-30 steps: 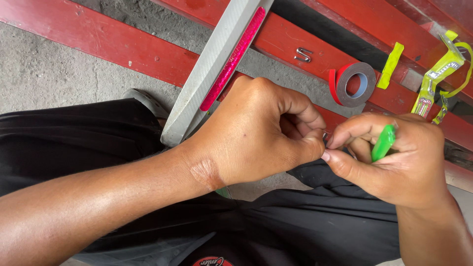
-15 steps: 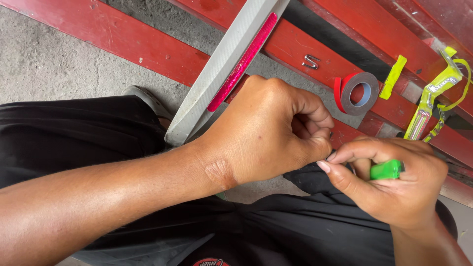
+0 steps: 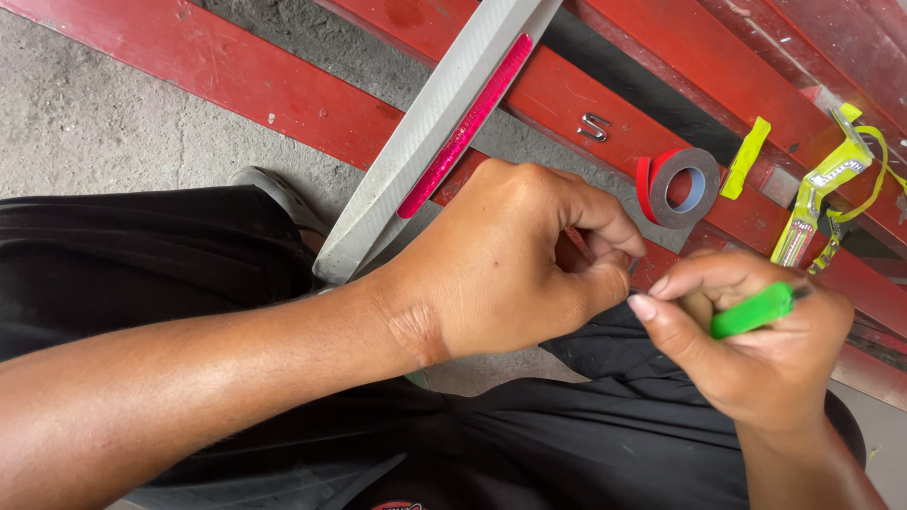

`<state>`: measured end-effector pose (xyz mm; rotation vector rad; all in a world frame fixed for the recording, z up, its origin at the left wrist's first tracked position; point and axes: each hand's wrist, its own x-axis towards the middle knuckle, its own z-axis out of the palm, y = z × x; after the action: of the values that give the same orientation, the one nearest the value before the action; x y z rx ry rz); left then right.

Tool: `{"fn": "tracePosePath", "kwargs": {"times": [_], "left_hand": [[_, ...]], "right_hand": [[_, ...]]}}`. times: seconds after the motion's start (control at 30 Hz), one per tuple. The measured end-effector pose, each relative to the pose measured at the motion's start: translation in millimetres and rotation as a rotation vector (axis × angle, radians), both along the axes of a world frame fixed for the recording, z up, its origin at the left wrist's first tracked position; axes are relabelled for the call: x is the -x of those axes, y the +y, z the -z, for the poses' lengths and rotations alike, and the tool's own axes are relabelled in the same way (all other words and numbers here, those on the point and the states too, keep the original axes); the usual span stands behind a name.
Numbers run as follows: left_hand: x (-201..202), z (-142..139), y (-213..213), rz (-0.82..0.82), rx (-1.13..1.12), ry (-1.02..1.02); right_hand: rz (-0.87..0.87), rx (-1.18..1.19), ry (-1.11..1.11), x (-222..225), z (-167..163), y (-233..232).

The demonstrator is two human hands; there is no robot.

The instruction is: The person sits on the ground and cuts small pieces of red adhesive tape with a green utility knife, then presses the cut tape pieces onto a small metal clip, working on their lap. They continue cutting and fitting tape pieces onto the clip throughout the episode.

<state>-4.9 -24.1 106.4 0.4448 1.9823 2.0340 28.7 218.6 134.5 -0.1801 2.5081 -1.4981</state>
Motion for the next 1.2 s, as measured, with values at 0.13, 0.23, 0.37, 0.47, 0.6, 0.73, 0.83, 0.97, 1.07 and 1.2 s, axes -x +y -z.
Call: {"fn": "tracePosePath", "kwargs": {"times": [0.13,0.23,0.37,0.47,0.6,0.73,0.83,0.97,1.07,1.2], "left_hand": [[-2.8,0.4,3.8,0.061,-0.063,-0.082],[-3.6,2.8,7.2,0.152,-0.025,-0.239],[-3.0,6.8,10.0,0.232,-0.195,-0.314],[-1.7,9.4,8.4,0.263,-0.206,-0.326],[-0.4,9.6,6.8,0.292,-0.177,-0.339],[0.6,7.4,7.8,0.281,-0.152,-0.358],[1.9,6.7,8.1,0.268,-0.122,-0.354],[2.9,7.2,9.1,0.276,-0.182,-0.382],[3.3,8.4,9.6,0.279,-0.175,-0.395],[4.5,10.6,9.3,0.271,-0.2,-0.395]], "right_hand": [[-0.071,0.113,-0.025,-0.7,7.8,11.4],[-0.084,0.122,-0.045,-3.2,10.4,16.2],[-0.029,0.179,-0.113,-3.2,14.4,19.5],[0.015,0.176,-0.137,-4.9,14.6,21.4],[-0.017,0.141,-0.094,-8.0,13.3,21.3],[-0.016,0.149,-0.083,-7.5,11.4,18.8],[-0.039,0.073,-0.044,-6.0,8.9,17.3],[-0.003,0.048,-0.027,-7.8,9.0,14.8],[-0.004,0.064,-0.002,-8.7,10.8,14.0],[-0.022,0.127,0.022,-9.1,14.0,14.0]]}}
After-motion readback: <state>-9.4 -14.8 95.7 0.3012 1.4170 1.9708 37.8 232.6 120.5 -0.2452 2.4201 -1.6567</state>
